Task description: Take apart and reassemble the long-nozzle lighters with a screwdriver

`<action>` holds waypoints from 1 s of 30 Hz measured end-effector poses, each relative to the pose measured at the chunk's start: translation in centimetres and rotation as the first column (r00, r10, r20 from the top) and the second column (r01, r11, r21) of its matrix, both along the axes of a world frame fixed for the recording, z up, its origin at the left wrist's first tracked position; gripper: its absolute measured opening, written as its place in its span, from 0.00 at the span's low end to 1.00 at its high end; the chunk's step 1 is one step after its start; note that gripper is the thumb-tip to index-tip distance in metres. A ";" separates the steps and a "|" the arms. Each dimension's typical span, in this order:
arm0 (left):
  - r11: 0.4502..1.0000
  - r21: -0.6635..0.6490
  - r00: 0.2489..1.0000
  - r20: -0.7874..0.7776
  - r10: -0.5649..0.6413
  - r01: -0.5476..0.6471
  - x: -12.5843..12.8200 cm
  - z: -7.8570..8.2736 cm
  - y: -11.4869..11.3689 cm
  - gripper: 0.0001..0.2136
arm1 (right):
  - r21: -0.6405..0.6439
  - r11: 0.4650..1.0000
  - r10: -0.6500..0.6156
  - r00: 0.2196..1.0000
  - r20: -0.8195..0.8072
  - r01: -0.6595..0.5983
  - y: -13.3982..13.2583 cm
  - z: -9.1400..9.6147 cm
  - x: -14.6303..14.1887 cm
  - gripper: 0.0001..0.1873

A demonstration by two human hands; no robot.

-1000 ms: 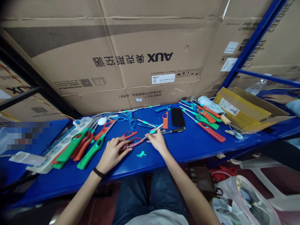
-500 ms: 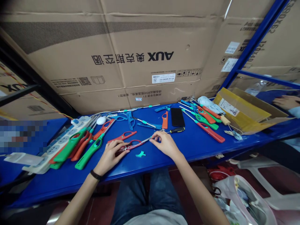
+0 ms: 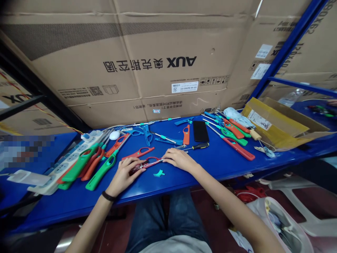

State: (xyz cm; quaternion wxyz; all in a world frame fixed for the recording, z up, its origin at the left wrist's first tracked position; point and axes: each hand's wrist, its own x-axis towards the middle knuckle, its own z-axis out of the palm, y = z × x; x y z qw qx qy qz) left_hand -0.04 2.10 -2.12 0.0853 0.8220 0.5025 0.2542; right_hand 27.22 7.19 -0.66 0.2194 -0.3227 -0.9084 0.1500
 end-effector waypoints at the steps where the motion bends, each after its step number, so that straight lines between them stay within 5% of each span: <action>1: 1.000 -0.004 1.000 0.002 -0.004 0.004 0.0 0.0 0.0 0.14 | 0.030 1.000 0.001 1.000 -0.004 -0.001 0.0 -0.2 0.0 0.14; 7: 0.999 -0.040 1.000 0.008 -0.009 0.009 0.0 0.1 -0.1 0.14 | 0.119 0.993 0.004 1.000 -0.031 0.000 0.1 -1.1 0.2 0.20; 20: 0.997 -0.080 1.000 -0.007 0.005 -0.006 -0.1 0.4 -0.1 0.14 | 0.067 0.991 0.117 0.992 0.050 -0.120 0.2 0.2 0.7 0.17; 30: 0.996 -0.087 1.000 0.024 0.000 0.002 -0.2 0.3 0.0 0.14 | 0.239 0.960 0.089 0.971 0.222 -0.143 -0.2 -1.2 0.9 0.20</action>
